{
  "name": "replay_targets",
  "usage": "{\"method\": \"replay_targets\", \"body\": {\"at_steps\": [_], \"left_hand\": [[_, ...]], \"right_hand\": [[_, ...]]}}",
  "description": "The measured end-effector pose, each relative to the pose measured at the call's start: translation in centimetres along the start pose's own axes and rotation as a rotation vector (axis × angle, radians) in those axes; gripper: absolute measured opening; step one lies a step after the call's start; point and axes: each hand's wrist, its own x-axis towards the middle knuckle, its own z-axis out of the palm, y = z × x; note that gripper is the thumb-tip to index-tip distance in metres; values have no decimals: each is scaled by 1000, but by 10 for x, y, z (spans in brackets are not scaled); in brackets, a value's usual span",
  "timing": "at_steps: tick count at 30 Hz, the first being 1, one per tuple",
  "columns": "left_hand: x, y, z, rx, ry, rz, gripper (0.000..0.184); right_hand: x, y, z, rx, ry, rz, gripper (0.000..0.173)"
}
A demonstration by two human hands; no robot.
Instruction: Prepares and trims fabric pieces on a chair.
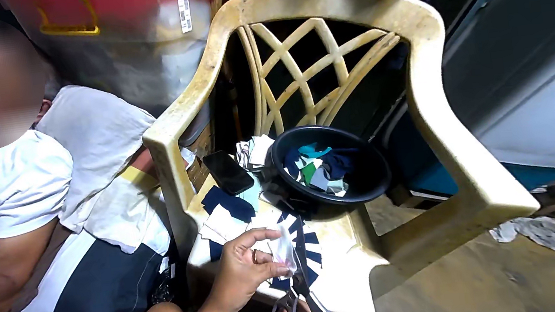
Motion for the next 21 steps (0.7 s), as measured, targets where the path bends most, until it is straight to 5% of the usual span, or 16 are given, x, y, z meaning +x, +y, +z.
{"method": "replay_targets", "body": {"at_steps": [15,21], "left_hand": [[2,2,0,26,27,-10,45],[2,5,-5,70,-25,-22,40]], "right_hand": [[1,3,12,-40,268,6,51],[3,-1,3,-68,133,1,61]]}}
